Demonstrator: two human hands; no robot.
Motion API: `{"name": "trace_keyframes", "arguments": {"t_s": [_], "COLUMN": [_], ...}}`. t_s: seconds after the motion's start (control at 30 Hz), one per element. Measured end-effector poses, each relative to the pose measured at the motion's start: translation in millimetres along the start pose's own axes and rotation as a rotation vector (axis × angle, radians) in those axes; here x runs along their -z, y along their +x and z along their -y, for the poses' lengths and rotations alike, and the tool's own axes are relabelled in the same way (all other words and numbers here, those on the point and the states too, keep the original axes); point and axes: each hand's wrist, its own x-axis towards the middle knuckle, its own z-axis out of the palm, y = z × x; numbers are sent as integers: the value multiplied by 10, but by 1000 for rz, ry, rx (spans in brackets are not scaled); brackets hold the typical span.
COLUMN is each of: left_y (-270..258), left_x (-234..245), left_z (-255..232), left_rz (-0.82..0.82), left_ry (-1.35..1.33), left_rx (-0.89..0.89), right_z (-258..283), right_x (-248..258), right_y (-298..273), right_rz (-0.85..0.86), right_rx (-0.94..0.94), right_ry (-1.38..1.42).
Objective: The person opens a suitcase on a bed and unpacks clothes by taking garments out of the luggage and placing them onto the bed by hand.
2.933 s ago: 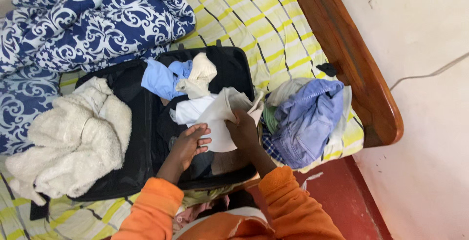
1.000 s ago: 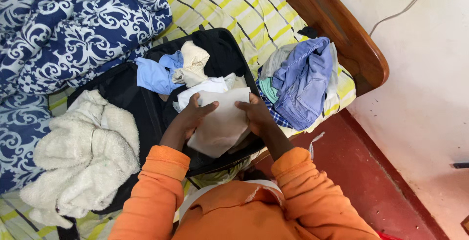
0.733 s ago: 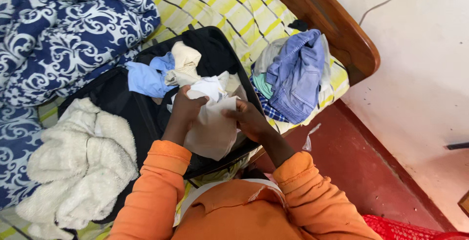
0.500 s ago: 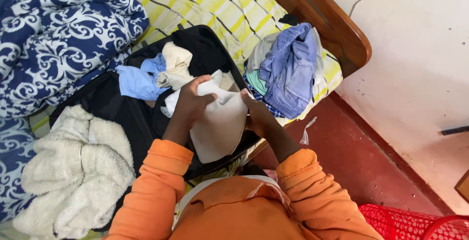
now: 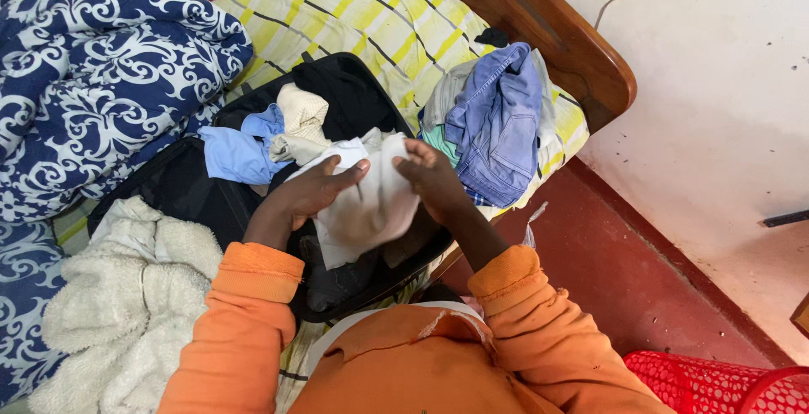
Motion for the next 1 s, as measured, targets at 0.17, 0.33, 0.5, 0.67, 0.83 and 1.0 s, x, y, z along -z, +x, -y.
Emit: {"name": "trace_keyframes", "arguments": {"t_s": [0.17, 0.33, 0.5, 0.67, 0.83, 1.0], "left_y": [143, 239, 105, -59, 50, 151], "left_x": [-20, -23, -99, -40, -22, -34], "left_z": [119, 120, -34, -133, 69, 173], "left_rz": [-11, -204, -163, 82, -70, -69], "left_ry": [-198, -467, -528, -320, 303, 44], "left_rx": [3, -237, -375, -560, -300, -187], "right_z": [69, -47, -272, -109, -129, -63], "right_x": [-267, -95, 251, 186, 5, -116], "right_y": [-79, 32, 281, 168, 198, 108], "right_rz": [261, 201, 139, -66, -182, -103], "right_rx": [180, 50, -140, -355, -40, 144], "right_ry": [-374, -423, 130, 288, 127, -510]}}
